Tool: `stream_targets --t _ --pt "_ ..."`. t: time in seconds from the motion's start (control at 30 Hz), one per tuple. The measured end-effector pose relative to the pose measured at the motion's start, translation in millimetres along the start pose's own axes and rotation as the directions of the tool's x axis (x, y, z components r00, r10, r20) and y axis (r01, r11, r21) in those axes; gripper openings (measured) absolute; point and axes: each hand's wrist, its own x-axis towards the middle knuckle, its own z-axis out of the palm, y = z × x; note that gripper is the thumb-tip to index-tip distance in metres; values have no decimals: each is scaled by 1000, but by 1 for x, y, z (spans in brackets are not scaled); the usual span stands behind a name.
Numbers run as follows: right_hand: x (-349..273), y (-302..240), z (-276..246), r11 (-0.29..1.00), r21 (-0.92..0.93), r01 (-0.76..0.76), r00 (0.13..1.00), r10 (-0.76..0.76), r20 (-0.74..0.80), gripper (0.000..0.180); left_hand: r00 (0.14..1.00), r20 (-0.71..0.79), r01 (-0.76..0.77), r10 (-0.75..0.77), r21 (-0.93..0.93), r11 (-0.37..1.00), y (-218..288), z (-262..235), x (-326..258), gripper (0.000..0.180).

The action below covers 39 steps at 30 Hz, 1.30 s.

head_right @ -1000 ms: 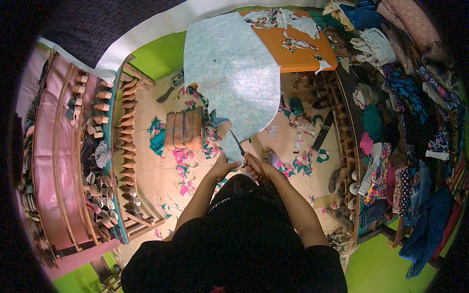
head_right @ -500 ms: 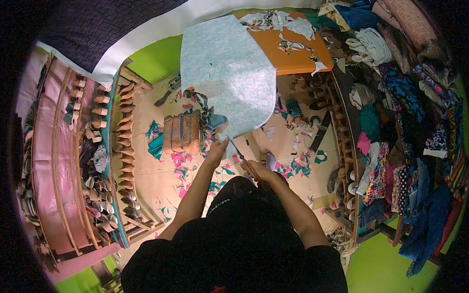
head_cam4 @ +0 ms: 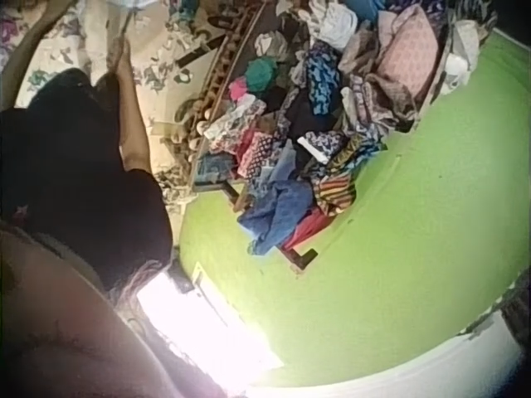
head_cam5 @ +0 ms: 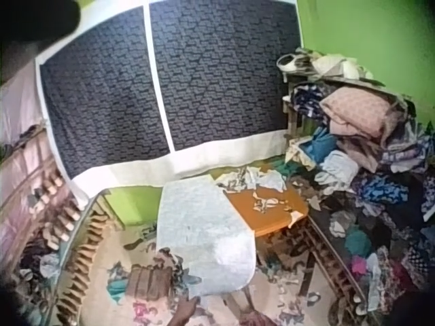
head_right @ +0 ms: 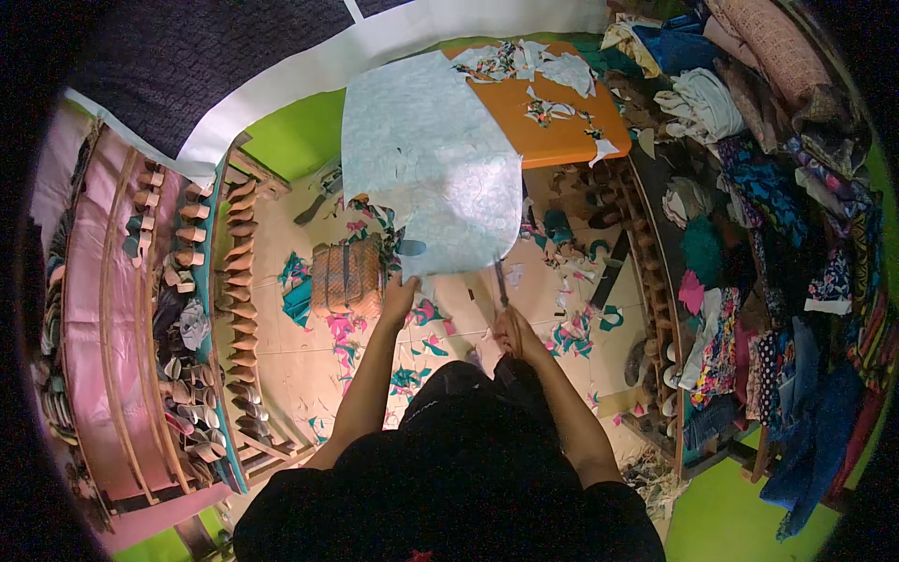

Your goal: Cutting pieces of fabric with scissors on a table.

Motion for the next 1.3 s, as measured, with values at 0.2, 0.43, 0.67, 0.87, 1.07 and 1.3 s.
stream_targets --t 0.2,0.43,0.67,0.87,1.07,1.3 --pt "20 -69 -2 974 -120 191 957 -212 -198 32 963 10 -245 268 440 864 19 12 17 32" --pt "80 -176 -11 870 -347 351 868 -441 -228 34 998 53 23 -26 65 998 74 30 70 21" --pt "142 -299 -18 613 -714 338 789 -599 -141 33 999 -32 -51 41 -563 825 131 63 151 20" --pt "201 -353 -15 315 -914 256 801 -599 18 37 985 -159 -99 -71 -849 519 119 72 203 16" --pt "267 -348 6 236 -965 111 670 -735 -103 32 983 -179 -7 48 220 976 33 53 243 35" --pt "295 -364 44 279 -956 90 740 -661 -123 20 969 172 -247 179 715 654 41 40 268 30"
